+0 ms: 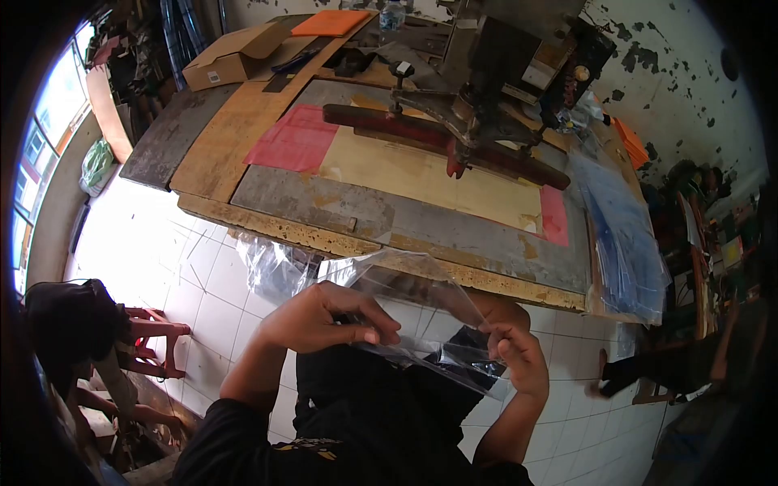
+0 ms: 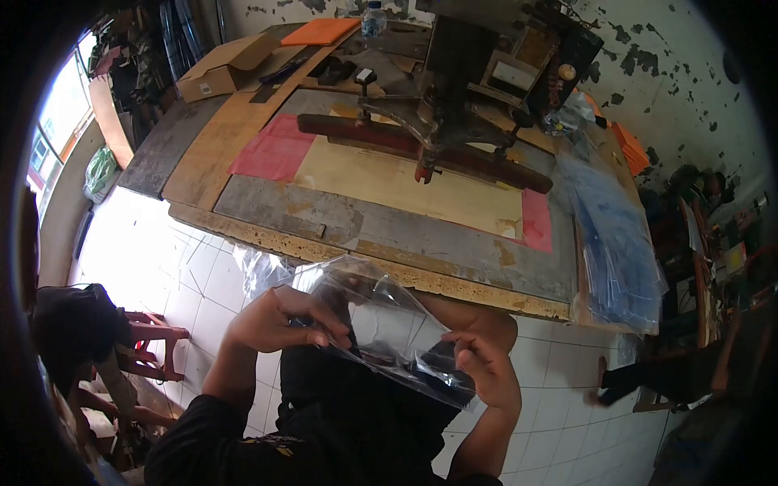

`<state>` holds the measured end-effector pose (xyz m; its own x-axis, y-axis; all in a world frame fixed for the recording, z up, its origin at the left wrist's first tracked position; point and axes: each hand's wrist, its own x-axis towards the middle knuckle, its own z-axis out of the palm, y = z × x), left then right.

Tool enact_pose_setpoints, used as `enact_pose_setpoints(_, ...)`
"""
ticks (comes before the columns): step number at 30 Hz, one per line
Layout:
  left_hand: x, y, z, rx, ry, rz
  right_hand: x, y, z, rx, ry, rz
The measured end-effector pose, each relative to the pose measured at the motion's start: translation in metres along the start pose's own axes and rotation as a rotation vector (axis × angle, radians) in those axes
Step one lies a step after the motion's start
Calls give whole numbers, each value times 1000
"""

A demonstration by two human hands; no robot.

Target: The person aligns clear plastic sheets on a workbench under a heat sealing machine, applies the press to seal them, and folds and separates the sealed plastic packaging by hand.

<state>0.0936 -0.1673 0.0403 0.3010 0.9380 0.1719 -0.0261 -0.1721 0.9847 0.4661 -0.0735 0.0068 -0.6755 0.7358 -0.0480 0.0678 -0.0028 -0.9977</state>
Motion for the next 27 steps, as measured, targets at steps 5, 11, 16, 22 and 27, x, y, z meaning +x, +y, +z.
enact_pose_setpoints(5,2,-5,1,178,91,106,0,5,-2,35,-63,-22)
enact_pose_setpoints(11,29,14,29,343,447,317,-4,17,5,34,-54,-19)
enact_pose_setpoints(16,36,20,49,563,568,348,-12,15,6,35,-21,52)
enact_pose_setpoints(22,49,13,57,1077,881,592,-12,-1,9,-318,3,93)
enact_pose_setpoints(27,47,-1,53,1267,680,845,10,-52,30,-706,374,-446)
